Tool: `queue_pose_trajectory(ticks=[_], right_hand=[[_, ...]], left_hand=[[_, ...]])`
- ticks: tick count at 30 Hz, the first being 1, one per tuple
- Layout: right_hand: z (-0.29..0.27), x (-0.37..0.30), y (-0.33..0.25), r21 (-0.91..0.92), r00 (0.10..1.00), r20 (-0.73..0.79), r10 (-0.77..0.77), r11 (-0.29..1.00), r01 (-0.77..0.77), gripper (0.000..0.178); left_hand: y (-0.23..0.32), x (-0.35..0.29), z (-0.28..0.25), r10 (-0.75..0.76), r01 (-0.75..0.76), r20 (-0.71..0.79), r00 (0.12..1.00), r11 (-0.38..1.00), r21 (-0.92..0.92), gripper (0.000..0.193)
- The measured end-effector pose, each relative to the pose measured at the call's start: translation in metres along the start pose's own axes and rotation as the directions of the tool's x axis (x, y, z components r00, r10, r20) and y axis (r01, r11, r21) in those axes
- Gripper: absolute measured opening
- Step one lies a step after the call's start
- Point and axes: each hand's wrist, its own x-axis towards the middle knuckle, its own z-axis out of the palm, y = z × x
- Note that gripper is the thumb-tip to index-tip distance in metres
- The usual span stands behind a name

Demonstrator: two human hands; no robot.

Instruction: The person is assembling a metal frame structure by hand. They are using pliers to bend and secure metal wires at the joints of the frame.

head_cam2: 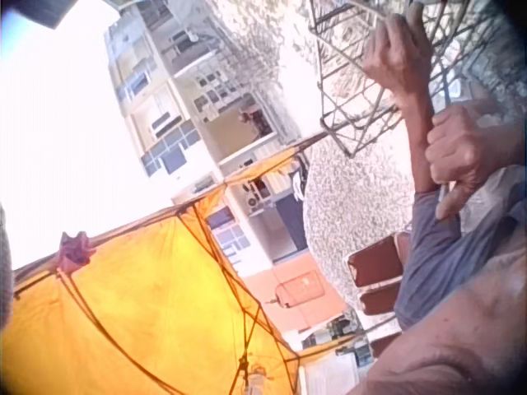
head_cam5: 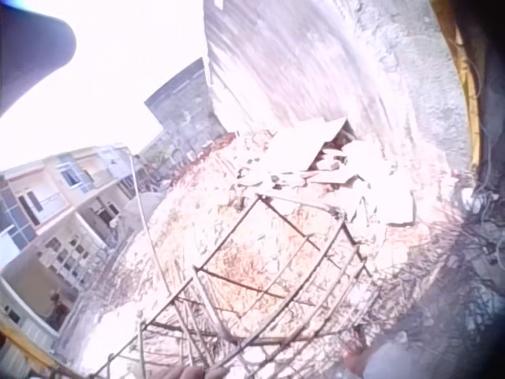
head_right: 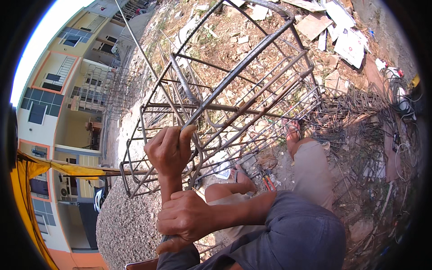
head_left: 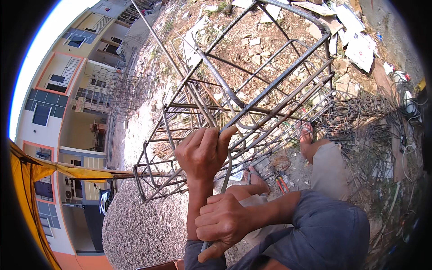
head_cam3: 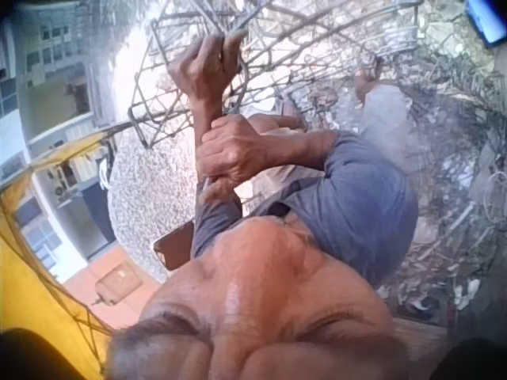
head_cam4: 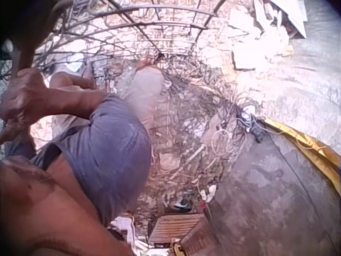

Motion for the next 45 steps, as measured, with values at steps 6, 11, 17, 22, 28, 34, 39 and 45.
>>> queue_pose_trajectory(ticks=[6, 11, 17, 22, 28, 34, 39, 45], right_hand=[[0.01, 0.02, 0.007, -0.061, 0.999, -0.009, 0.032, 0.998, -0.033, 0.063], [0.0, 0.029, 0.009, -0.054, 0.995, -0.016, 0.097, 0.994, -0.098, 0.048], [0.019, 0.046, 0.002, -0.259, 0.986, 0.053, 0.157, 0.956, -0.138, 0.046], [0.067, 0.003, 0.023, -0.436, 0.899, 0.367, 0.238, 0.898, -0.059, 0.059], [0.095, -0.039, 0.048, -0.618, 0.675, 0.6, 0.43, 0.785, 0.049, 0.054], [0.078, -0.067, 0.058, -0.741, 0.319, 0.659, 0.681, 0.66, 0.123, 0.047], [0.058, -0.071, 0.045, -0.672, 0.423, 0.698, 0.577, 0.732, 0.111, 0.046], [-0.004, 0.03, 0.032, -0.559, 0.89, 0.326, 0.319, 0.824, -0.091, 0.019]], left_hand=[[-0.001, 0.005, 0.002, -0.089, 0.088, -0.081, 0.993, 0.996, -0.016, 0.025], [0.002, -0.003, -0.014, -0.251, 0.178, -0.152, 0.956, 0.909, -0.377, 0.009], [0.014, -0.077, -0.034, -0.54, 0.376, -0.383, 0.75, 0.824, -0.424, 0.02], [0.019, -0.158, -0.012, -0.701, 0.491, -0.002, 0.713, 0.502, -0.712, 0.028], [0.015, -0.215, 0.016, -0.66, 0.421, 0.284, 0.695, 0.053, -0.906, 0.038], [0.026, -0.25, 0.088, -0.557, -0.146, 0.373, 0.742, -0.677, -0.721, 0.047], [0.057, -0.244, 0.097, -0.671, -0.212, 0.401, 0.623, -0.639, -0.74, 0.04], [0.067, -0.23, 0.068, -0.687, -0.022, 0.441, 0.578, -0.553, -0.833, 0.031]])
